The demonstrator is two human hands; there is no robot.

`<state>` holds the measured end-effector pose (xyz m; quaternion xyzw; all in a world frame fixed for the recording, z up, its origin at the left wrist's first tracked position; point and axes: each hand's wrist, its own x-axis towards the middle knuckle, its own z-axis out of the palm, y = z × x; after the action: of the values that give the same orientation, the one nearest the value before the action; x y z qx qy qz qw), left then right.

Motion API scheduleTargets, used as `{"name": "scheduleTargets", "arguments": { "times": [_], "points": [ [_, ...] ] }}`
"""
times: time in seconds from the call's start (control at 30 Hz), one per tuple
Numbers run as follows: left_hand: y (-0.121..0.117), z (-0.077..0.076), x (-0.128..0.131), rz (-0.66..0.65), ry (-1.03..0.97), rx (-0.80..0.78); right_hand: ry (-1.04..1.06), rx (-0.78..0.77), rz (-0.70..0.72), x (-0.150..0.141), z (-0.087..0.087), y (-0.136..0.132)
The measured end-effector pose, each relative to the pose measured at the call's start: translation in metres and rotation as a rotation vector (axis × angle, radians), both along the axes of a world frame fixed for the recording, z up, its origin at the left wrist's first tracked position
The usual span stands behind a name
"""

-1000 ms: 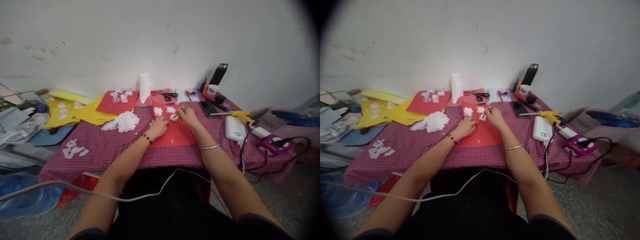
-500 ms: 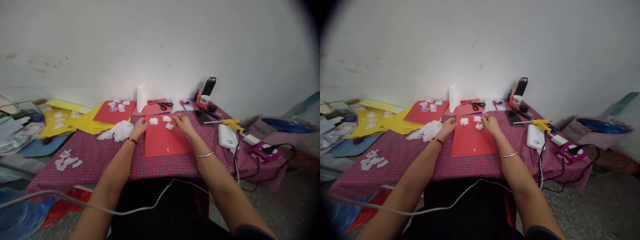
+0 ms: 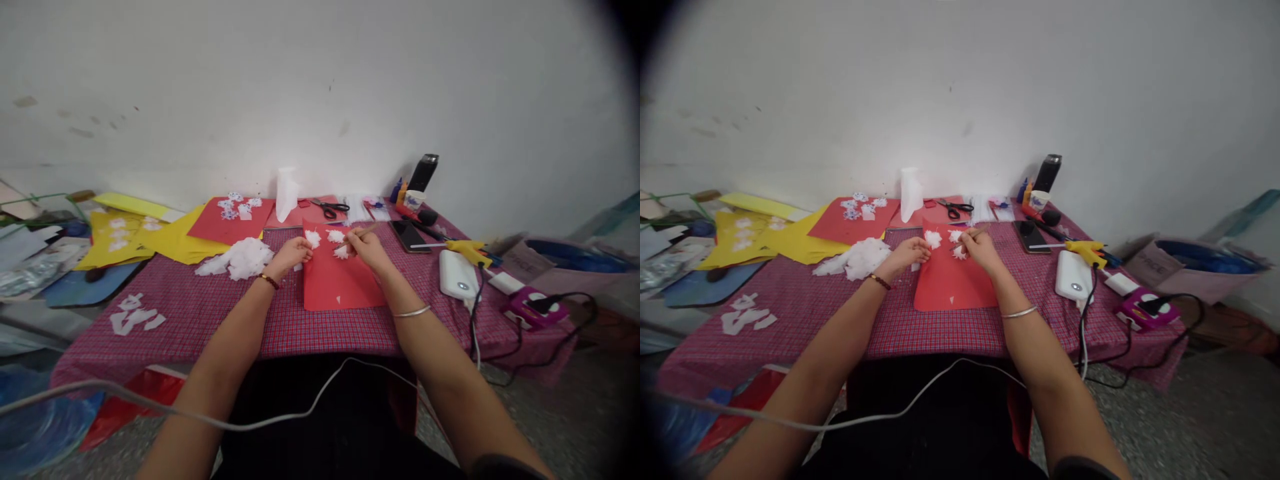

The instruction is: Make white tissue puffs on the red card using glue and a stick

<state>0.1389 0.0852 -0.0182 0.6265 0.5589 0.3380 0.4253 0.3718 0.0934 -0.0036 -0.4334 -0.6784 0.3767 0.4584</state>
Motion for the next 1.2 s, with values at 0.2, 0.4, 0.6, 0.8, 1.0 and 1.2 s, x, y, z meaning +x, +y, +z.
{"name": "scheduleTargets", "arguments": {
  "times": [0.2, 0.4, 0.6, 0.8, 1.0, 1.2],
  "points": [
    [0.008, -0.001, -0.021, -0.134, 0.262, 0.034, -0.051, -0.154, 0.305, -0.006, 0.001, -0.011],
    [0.006, 0.008, -0.04, -0.307, 0.421, 0.046, -0.077, -0.221, 0.396, -0.009, -0.009, -0.008],
    [0.01, 0.0, -0.042, -0.269, 0.488, -0.006, -0.094, -0.239, 0.387, -0.008, -0.018, -0.001],
    [0.012, 0.005, -0.045, -0.039, 0.499, -0.004, -0.102, -0.251, 0.397, -0.008, -0.016, -0.003],
    [0.005, 0.02, -0.059, 0.126, 0.376, 0.001, -0.088, -0.235, 0.402, -0.008, -0.011, -0.007],
    [-0.002, 0.032, -0.049, 0.109, 0.089, 0.055, 0.017, -0.178, 0.343, -0.011, -0.007, -0.006]
  ]
}}
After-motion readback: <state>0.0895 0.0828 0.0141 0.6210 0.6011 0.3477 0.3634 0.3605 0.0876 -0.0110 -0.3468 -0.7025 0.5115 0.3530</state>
